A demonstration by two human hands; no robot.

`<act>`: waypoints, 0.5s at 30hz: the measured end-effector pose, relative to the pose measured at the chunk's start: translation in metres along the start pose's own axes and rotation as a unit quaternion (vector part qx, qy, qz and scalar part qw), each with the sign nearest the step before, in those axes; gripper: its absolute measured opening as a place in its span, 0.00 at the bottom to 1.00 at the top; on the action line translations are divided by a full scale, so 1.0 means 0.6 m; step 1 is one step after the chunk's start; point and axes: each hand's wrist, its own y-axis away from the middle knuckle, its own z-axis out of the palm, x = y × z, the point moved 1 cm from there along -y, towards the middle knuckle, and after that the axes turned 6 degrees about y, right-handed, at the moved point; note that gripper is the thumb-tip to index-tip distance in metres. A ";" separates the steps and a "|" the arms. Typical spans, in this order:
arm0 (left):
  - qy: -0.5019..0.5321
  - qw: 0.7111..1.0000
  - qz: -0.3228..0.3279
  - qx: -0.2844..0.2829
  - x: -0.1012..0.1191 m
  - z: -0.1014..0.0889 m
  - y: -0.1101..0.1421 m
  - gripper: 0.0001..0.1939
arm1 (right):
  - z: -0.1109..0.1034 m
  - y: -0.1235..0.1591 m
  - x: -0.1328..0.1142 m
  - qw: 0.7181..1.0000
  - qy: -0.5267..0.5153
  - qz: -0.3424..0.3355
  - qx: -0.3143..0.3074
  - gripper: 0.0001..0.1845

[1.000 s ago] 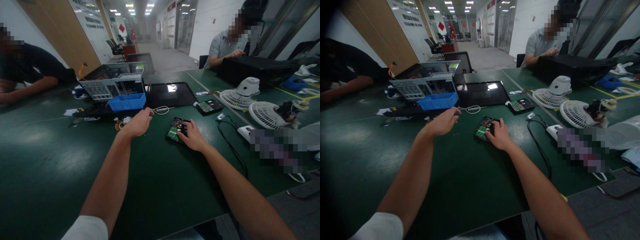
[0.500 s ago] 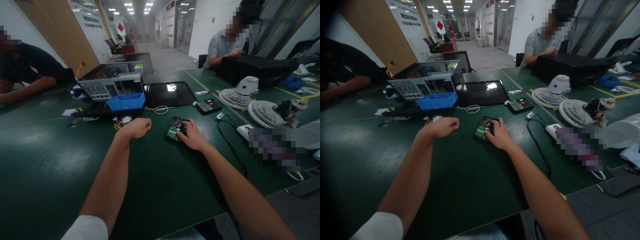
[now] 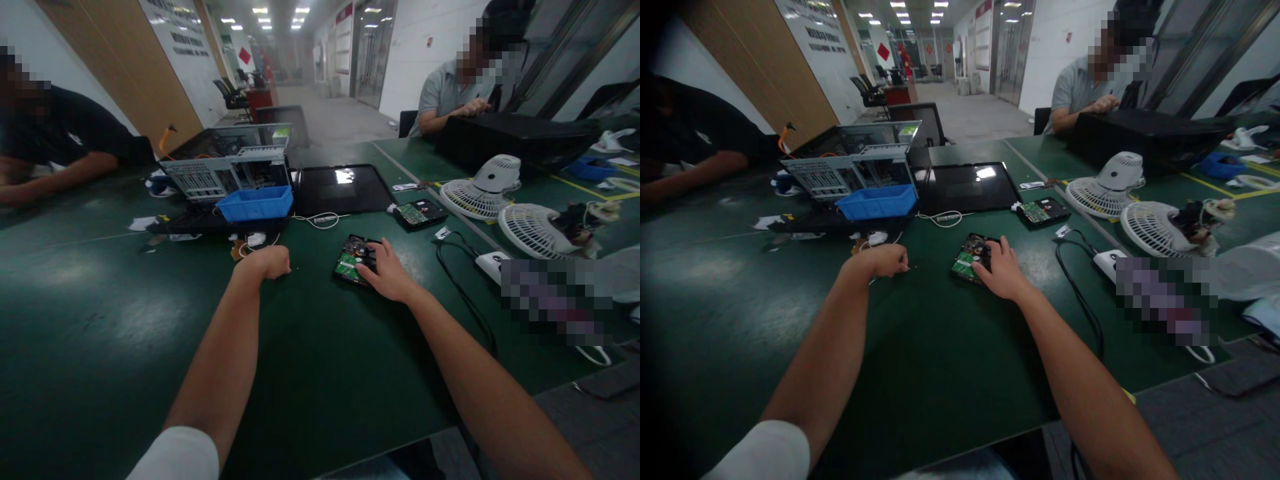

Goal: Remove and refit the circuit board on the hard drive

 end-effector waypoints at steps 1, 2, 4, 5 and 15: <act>0.000 1.000 -0.001 -0.004 0.002 0.000 -0.001 0.09 | 0.000 0.000 0.000 1.000 0.000 -0.002 -0.001 0.38; -0.001 1.000 -0.002 -0.007 0.003 0.001 -0.001 0.10 | 0.000 0.000 0.000 1.000 0.001 -0.004 0.000 0.38; -0.005 1.000 -0.001 -0.009 0.003 0.001 -0.003 0.10 | 0.000 0.000 0.000 1.000 0.000 -0.006 0.000 0.37; -0.008 1.000 0.000 -0.008 0.003 0.001 -0.004 0.10 | 0.000 0.000 0.000 1.000 0.000 -0.005 0.001 0.37; -0.011 0.998 0.047 0.049 -0.007 0.010 -0.017 0.06 | -0.002 -0.001 -0.001 1.000 -0.007 -0.003 -0.005 0.37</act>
